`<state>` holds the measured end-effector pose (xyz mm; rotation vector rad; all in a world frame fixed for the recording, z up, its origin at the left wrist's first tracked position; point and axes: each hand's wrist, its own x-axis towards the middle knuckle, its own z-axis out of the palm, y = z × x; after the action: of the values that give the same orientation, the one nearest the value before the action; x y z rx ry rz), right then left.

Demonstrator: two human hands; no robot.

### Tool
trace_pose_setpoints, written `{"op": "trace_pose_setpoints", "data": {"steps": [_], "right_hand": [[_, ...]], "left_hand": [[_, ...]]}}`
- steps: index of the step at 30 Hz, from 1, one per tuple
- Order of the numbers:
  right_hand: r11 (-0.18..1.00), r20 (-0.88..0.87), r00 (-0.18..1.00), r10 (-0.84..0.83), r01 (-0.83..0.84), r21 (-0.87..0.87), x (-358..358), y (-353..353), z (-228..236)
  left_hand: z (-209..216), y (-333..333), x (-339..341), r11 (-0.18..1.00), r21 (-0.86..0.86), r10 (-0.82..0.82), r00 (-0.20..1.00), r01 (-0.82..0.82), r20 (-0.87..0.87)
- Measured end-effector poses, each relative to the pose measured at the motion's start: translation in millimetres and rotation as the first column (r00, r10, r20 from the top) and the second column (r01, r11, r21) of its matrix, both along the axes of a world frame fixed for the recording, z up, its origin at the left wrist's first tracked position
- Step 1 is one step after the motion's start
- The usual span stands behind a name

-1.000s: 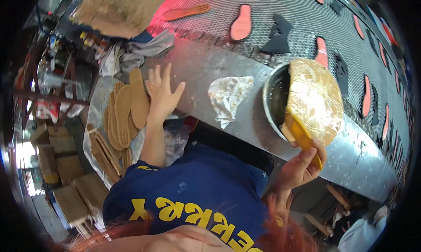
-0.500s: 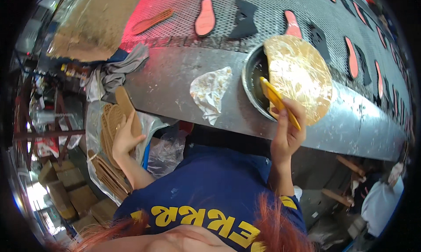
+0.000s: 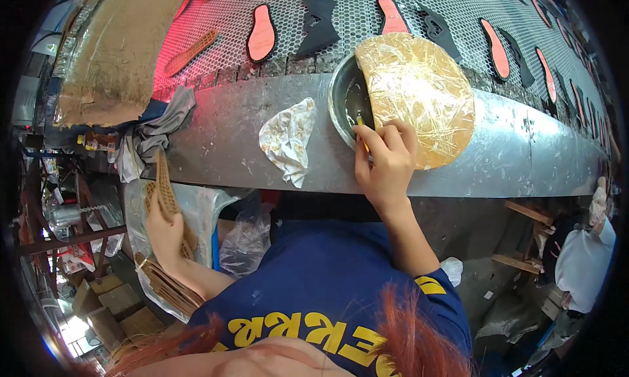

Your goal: The person applies a dark liquid adhesive to the bottom of shoe soles using a yellow brush. They pick up a sole from a stack, coat the textured surface thoroughly, and place it on a metal mesh conveyor belt. The process is repeated for multiple soles throughout the video.

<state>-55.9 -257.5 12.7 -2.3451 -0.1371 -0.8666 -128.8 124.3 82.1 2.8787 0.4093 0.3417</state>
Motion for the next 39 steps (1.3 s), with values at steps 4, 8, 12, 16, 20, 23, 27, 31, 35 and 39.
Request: {"op": "trace_pose_setpoints", "data": {"steps": [4, 8, 12, 16, 20, 23, 27, 31, 35, 39], "right_hand": [[0.997, 0.051, 0.998, 0.022, -0.026, 0.071, -1, 2, 5], [0.983, 0.034, 0.999, 0.042, -0.048, 0.180, -3, 0, 5], [0.899, 0.042, 0.997, 0.069, -0.080, 0.431, -6, -3, -2], [0.865, 0.066, 0.997, 0.049, -0.075, 0.496, -8, -6, 0], [0.969, 0.004, 0.997, 0.079, -0.078, 0.236, -3, -9, 6], [0.966, 0.010, 0.993, 0.115, -0.114, 0.232, -2, -11, 5], [0.510, -0.067, 0.978, 0.197, -0.044, 0.859, -9, -5, 7], [0.271, 0.066, 0.982, 0.176, -0.112, 0.956, -4, -6, 10], [0.102, 0.195, 0.959, 0.206, -0.219, 0.970, 4, -9, 5], [-0.014, 0.260, 0.952, 0.159, -0.262, 0.965, 8, -8, 8]], "left_hand": [[25, -27, -1, 0.988, 0.052, 0.108, 0.897, -0.143, 0.428], [14, -40, 30, 0.979, -0.147, 0.018, 0.666, 0.139, 0.746], [-20, -54, 68, 0.849, -0.414, 0.240, 0.457, 0.330, 0.856], [-79, -62, 110, 0.706, -0.649, 0.257, 0.752, 0.284, 0.608], [-89, -61, 117, 0.950, -0.200, -0.134, 0.893, 0.238, 0.430], [-84, -63, 113, 0.943, -0.312, -0.043, 0.974, 0.112, 0.221], [-68, -82, 96, 0.290, -0.905, 0.063, 0.937, 0.312, 0.344], [-36, -127, 71, -0.320, -0.796, 0.193, 0.858, 0.513, 0.476], [-45, -134, 62, -0.508, -0.704, 0.069, 0.838, 0.497, 0.541], [-63, -148, 58, -0.617, -0.733, -0.167, 0.864, 0.284, 0.475]]}}
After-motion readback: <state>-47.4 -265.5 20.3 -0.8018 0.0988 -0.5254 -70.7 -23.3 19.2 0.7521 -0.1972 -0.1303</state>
